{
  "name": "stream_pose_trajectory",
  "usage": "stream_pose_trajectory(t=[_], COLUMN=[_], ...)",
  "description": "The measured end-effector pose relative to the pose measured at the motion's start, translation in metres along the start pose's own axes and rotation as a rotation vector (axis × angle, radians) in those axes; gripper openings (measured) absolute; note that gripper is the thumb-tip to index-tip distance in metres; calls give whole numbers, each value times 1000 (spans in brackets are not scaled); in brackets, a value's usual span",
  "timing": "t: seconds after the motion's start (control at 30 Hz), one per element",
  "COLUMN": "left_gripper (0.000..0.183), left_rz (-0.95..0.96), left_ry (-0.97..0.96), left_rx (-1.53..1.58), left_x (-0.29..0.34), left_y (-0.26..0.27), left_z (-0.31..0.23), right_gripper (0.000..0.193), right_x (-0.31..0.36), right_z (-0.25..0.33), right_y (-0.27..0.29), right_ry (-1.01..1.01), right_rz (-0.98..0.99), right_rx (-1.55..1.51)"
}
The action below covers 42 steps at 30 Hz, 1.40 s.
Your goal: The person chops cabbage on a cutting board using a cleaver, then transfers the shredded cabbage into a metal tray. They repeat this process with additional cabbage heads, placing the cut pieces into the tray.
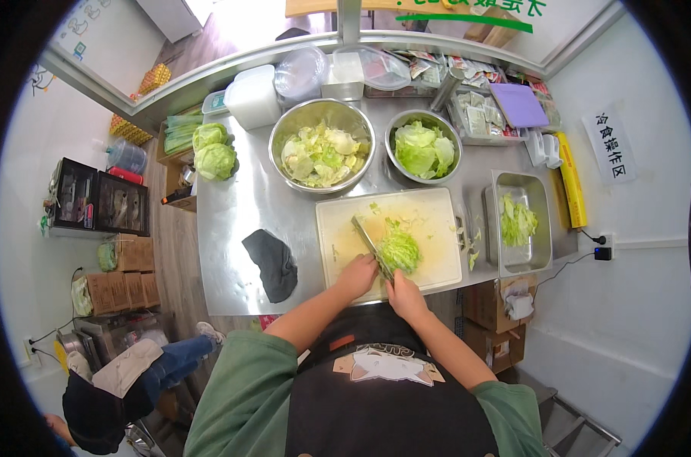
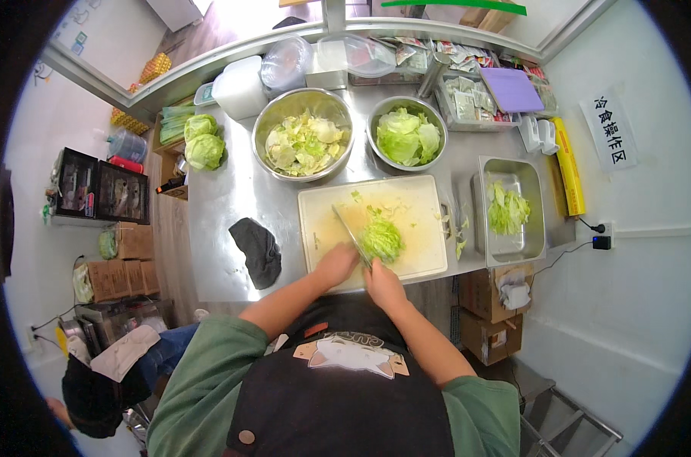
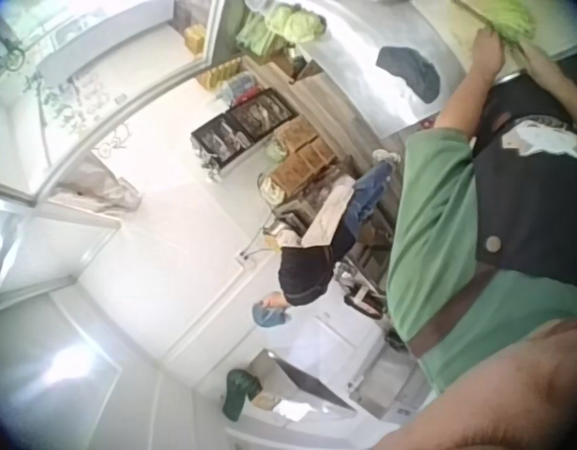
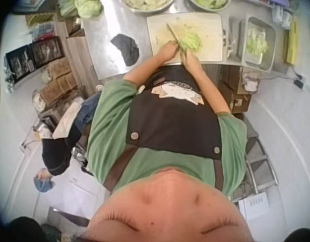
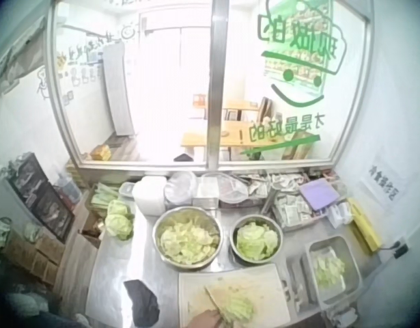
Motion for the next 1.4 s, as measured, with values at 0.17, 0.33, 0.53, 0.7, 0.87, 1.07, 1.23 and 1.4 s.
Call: stream_pose_trajectory(t=[0.17, 0.33, 0.53, 0.7, 0.87, 1.07, 1.23, 1.4], left_gripper=[14, 15, 14, 15, 44, 80, 83, 78], left_rz=[49, 81, 167, 111, -67, -34, 53, 45], left_ry=[38, -11, -16, 223, 747, 773, 779, 717], left_rx=[18, -4, -58, 67, 438, 489, 398, 338], left_x=[2, -1, 3, 8, 9, -8, -21, -26], left_y=[9, 1, 5, -1, -10, -38, -28, -24], left_z=[-3, 3, 2, 6, 4, -6, -17, -14], right_gripper=[25, 25, 26, 24, 20, 14, 17, 24], right_x=[12, 3, 13, -1, 17, 37, 15, -1], right_z=[26, 2, 10, 5, -57, -136, -128, -100], right_y=[22, -4, -1, 15, 57, 61, 33, 12], right_ry=[-64, -11, -61, -21, -280, -514, -497, -485], right_rz=[81, -19, 19, 10, -89, -177, 154, 396], right_rx=[15, -30, -52, -152, -713, -1114, -979, -969])
Point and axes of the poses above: each hand's wrist, its own x-axis away from the middle knuckle, its own y-axis out of the back of the hand, z = x × y, the point moved 3 cm from there along -x, towards the middle knuckle, and after that the axes turned 9 degrees about -x, right-handed, at the moved point
